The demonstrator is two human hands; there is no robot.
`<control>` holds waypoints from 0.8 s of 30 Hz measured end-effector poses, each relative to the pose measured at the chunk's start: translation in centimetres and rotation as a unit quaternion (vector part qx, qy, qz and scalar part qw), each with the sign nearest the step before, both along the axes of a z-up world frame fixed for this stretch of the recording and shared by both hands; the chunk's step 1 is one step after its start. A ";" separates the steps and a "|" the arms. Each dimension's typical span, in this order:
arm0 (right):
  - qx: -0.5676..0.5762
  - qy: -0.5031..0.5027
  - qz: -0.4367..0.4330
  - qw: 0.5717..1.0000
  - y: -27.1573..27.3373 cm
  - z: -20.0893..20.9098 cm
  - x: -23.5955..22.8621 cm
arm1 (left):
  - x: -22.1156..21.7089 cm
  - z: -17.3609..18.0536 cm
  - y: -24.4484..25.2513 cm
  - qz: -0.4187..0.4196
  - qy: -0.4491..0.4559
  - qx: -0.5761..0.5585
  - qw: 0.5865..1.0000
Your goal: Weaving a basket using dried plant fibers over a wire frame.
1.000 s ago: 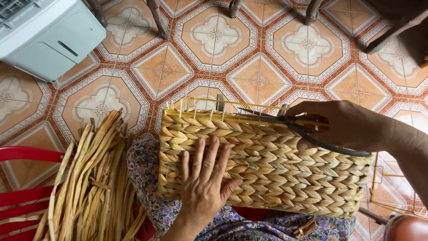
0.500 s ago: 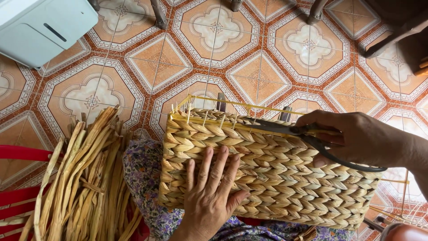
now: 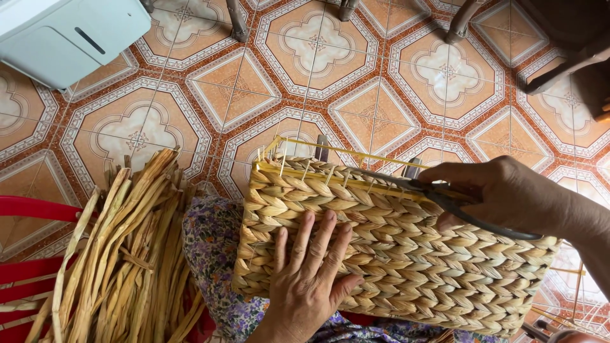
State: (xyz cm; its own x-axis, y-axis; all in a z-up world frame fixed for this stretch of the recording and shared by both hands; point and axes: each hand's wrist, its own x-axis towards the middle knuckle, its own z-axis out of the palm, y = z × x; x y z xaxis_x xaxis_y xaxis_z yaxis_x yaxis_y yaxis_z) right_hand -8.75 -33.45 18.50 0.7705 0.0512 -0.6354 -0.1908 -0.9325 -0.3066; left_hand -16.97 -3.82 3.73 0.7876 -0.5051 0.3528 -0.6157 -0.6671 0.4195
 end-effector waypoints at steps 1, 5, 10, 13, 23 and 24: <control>-0.014 0.007 -0.004 1.000 0.2 0.0 0.0 | 0.0 0.0 0.0 0.001 -0.002 0.002 1.000; 0.066 -0.032 0.061 0.995 -3.6 -2.8 0.3 | 0.0 -0.1 0.0 0.001 -0.003 0.002 1.000; 0.190 -0.070 0.143 0.969 -4.9 -5.2 2.0 | 0.0 -0.1 0.1 -0.009 0.001 0.000 1.000; 0.218 -0.098 0.186 0.953 -0.5 -3.4 2.9 | 0.0 -0.1 0.1 -0.011 0.007 -0.007 1.000; 0.143 -0.090 0.171 0.971 6.8 -1.3 5.3 | -0.1 -0.2 0.3 -0.008 0.017 -0.013 1.000; 0.144 -0.093 0.164 0.971 6.9 -1.5 5.3 | -0.1 -0.2 0.3 -0.012 0.013 -0.015 1.000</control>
